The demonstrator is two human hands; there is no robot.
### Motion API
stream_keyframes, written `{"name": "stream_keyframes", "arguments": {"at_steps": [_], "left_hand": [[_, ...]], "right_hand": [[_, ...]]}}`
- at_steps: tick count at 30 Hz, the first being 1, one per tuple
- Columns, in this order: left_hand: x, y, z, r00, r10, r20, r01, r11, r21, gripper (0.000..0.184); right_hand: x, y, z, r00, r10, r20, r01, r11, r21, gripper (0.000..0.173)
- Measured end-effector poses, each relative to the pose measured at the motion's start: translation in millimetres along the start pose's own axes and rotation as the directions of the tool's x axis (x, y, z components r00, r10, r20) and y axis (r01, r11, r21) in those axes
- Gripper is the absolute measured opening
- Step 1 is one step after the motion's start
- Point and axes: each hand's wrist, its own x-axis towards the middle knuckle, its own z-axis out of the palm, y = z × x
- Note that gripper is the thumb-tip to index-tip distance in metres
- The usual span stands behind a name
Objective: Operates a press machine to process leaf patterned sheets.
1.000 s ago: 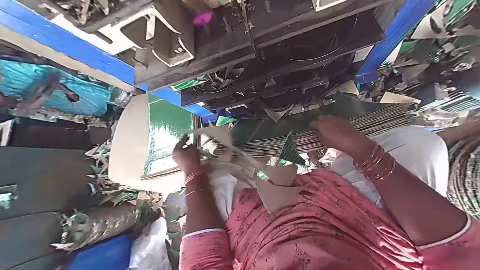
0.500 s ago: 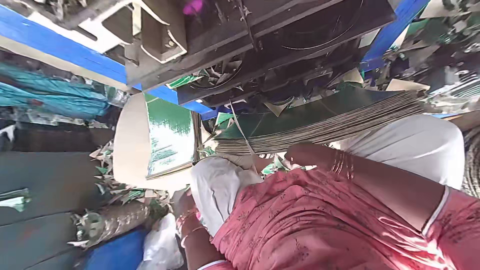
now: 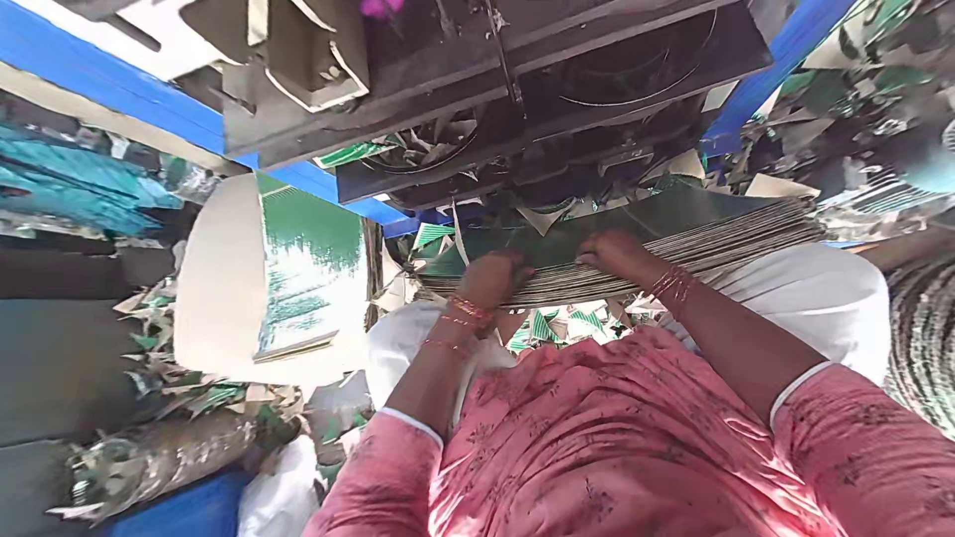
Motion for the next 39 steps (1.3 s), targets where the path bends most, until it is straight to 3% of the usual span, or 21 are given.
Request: {"name": "stream_keyframes", "arguments": {"at_steps": [2, 5, 8, 12, 15, 18, 25, 29, 34, 36, 39], "left_hand": [[21.2, -2.4, 33.5, 0.996, 0.066, -0.056, -0.066, 0.998, 0.003, 0.037], [35.7, -8.2, 61.0, 0.999, 0.036, -0.001, -0.036, 0.999, 0.006, 0.038], [36.8, -5.2, 54.7, 0.999, -0.004, 0.037, 0.004, 1.000, 0.000, 0.035], [29.5, -1.0, 50.8, 0.997, -0.051, -0.055, 0.052, 0.999, 0.011, 0.025], [25.3, -4.1, 50.6, 0.998, -0.026, -0.059, 0.024, 0.999, -0.040, 0.034], [18.2, -4.2, 46.8, 0.998, 0.003, -0.065, -0.010, 0.994, -0.112, 0.039], [24.5, 0.1, 51.9, 0.984, 0.125, -0.126, -0.135, 0.988, -0.075, 0.027], [24.4, 6.3, 46.2, 0.984, 0.115, -0.140, -0.126, 0.990, -0.070, 0.030], [30.5, 4.6, 53.2, 0.972, 0.084, -0.221, -0.093, 0.995, -0.034, 0.031], [39.7, 5.7, 51.1, 0.984, -0.035, -0.176, 0.031, 0.999, -0.021, 0.032], [48.7, -7.1, 48.4, 0.976, -0.215, -0.020, 0.215, 0.976, -0.029, 0.033]], "right_hand": [[1.5, 1.1, 0.5, 1.000, -0.018, -0.003, 0.018, 1.000, 0.026, 0.026], [3.2, 1.8, 2.8, 1.000, -0.011, 0.026, 0.011, 1.000, 0.000, 0.025], [8.2, 0.5, 4.0, 0.998, -0.040, 0.043, 0.043, 0.997, -0.062, 0.025], [12.5, 1.7, 18.9, 0.977, -0.170, -0.126, 0.151, 0.978, -0.145, 0.016], [15.0, -3.6, 9.2, 0.999, -0.049, 0.008, 0.049, 0.996, -0.077, 0.029], [17.6, -6.8, 2.0, 0.991, 0.004, 0.131, 0.000, 1.000, -0.030, 0.030], [19.9, -11.1, 7.0, 0.991, -0.073, 0.114, 0.088, 0.987, -0.131, 0.028], [19.5, -13.8, 8.3, 0.989, -0.144, 0.037, 0.148, 0.965, -0.214, 0.026], [18.4, -12.9, 10.5, 0.960, -0.209, -0.184, 0.156, 0.950, -0.269, 0.019], [19.5, -23.2, -2.1, 0.997, -0.069, -0.039, 0.058, 0.970, -0.237, 0.030], [24.6, -37.4, -13.6, 0.976, 0.138, 0.168, -0.086, 0.954, -0.287, 0.045]]}}
